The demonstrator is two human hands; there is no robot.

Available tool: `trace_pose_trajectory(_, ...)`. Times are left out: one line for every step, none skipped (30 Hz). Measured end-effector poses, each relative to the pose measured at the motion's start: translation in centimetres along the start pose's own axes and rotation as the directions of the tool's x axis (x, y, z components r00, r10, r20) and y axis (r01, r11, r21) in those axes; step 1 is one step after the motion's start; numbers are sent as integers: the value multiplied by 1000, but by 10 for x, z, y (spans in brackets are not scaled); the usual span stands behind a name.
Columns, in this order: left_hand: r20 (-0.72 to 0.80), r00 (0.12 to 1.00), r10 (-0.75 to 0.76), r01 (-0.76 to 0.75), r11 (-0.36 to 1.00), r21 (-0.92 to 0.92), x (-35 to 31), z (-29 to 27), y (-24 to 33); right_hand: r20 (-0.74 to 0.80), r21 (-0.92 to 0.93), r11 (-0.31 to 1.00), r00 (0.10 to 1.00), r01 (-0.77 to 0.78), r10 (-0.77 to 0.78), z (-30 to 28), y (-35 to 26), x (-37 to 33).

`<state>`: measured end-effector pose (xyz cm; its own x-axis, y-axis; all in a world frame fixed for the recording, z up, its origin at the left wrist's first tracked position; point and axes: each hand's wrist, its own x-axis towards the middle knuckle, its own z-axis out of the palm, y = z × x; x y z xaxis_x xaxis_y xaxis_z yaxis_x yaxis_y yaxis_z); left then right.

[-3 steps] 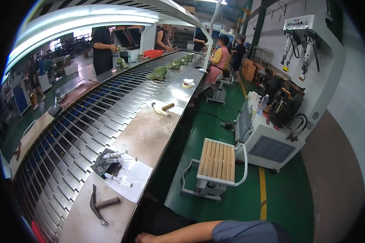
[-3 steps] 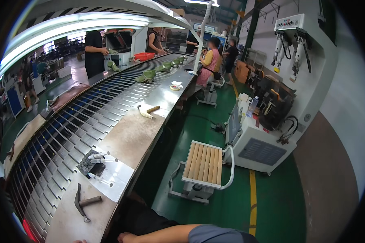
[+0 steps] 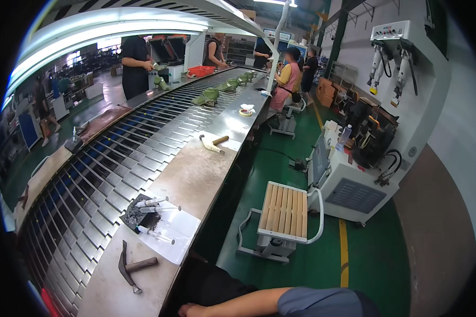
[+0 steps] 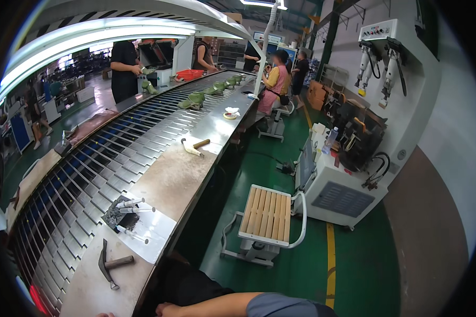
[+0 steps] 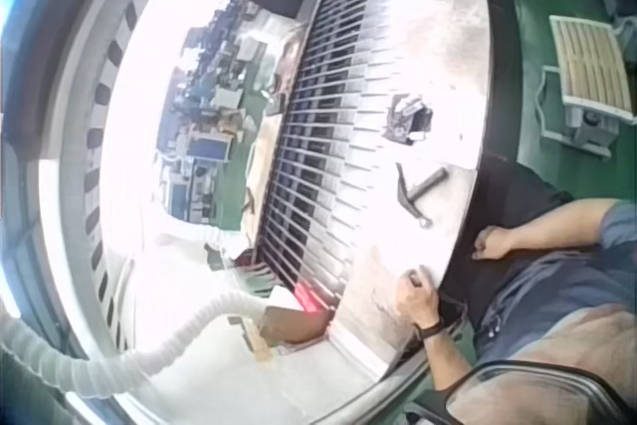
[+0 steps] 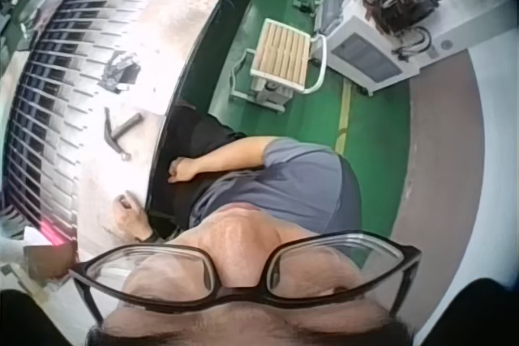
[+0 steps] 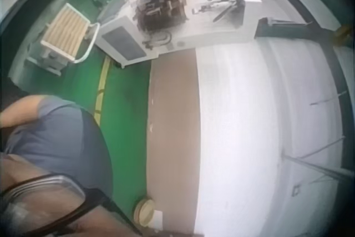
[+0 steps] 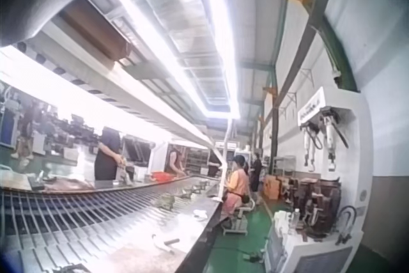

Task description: The person uses a hammer to repeatedly strike a dark shoe component against a workbench.

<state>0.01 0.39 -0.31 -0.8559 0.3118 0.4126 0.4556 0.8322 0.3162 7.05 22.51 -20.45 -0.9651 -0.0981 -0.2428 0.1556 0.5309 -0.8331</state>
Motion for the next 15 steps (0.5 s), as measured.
trace_pose_trajectory(-12, 1000, 12, -12, 1000, -11, 0, 2, 2, -47, -3, 1000, 999, 13, -13, -1, 2, -3)
trace_pose_trajectory(-24, 999, 23, -23, 1000, -19, 0, 3, 5, -92, -7, 1000, 995, 26, -26, -2, 4, -4)
trace_pose_trajectory(-21, 1000, 22, -22, 1000, -22, 1, 2, 5, -91, -7, 1000, 996, 22, -23, 0, 3, -3)
trace_pose_trajectory(-15, 1000, 20, -20, 999, -32, 2, 0, 5, -113, -26, 999, 993, 34, -36, 2, 0, -2)
trace_pose_trajectory(-8, 1000, 18, -18, 999, -40, 2, -1, 4, -134, -45, 998, 990, 45, -51, 4, -2, -1)
trace_pose_trajectory(-11, 1000, 14, -15, 999, -41, 2, -1, 4, -132, -48, 998, 990, 47, -53, 0, -5, -2)
trace_pose_trajectory(-20, 1000, 18, -19, 999, -48, 1, 0, 3, -79, -38, 999, 996, 31, -34, -5, -7, -2)
trace_pose_trajectory(-29, 999, 22, -24, 998, -54, 1, 0, 3, -26, -28, 1000, 1000, 15, -16, -10, -9, -3)
trace_pose_trajectory(-29, 999, 23, -24, 998, -56, 1, 0, 3, -28, -29, 999, 1000, 13, -14, -12, -8, -5)
trace_pose_trajectory(-20, 1000, 18, -19, 998, -60, 1, 0, 4, -25, -10, 1000, 1000, -9, 9, -14, -8, -7)
trace_pose_trajectory(-11, 1000, 13, -13, 998, -64, 2, 0, 5, -21, 10, 999, 999, -32, 32, -15, -8, -8)
trace_pose_trajectory(-8, 1000, 12, -13, 998, -64, 1, 0, 5, -20, 11, 999, 999, -34, 34, -9, -4, -7)
trace_pose_trajectory(-28, 999, 31, -32, 998, -62, 0, 1, 5, -75, -12, 1000, 997, 15, -16, -3, -2, -6)
trace_pose_trajectory(-49, 998, 50, -53, 997, -59, -1, 1, 5, -129, -37, 997, 989, 63, -68, 2, 2, -5)
trace_pose_trajectory(-48, 998, 49, -52, 997, -58, 0, 1, 4, -128, -36, 997, 990, 63, -67, 1, 1, -4)
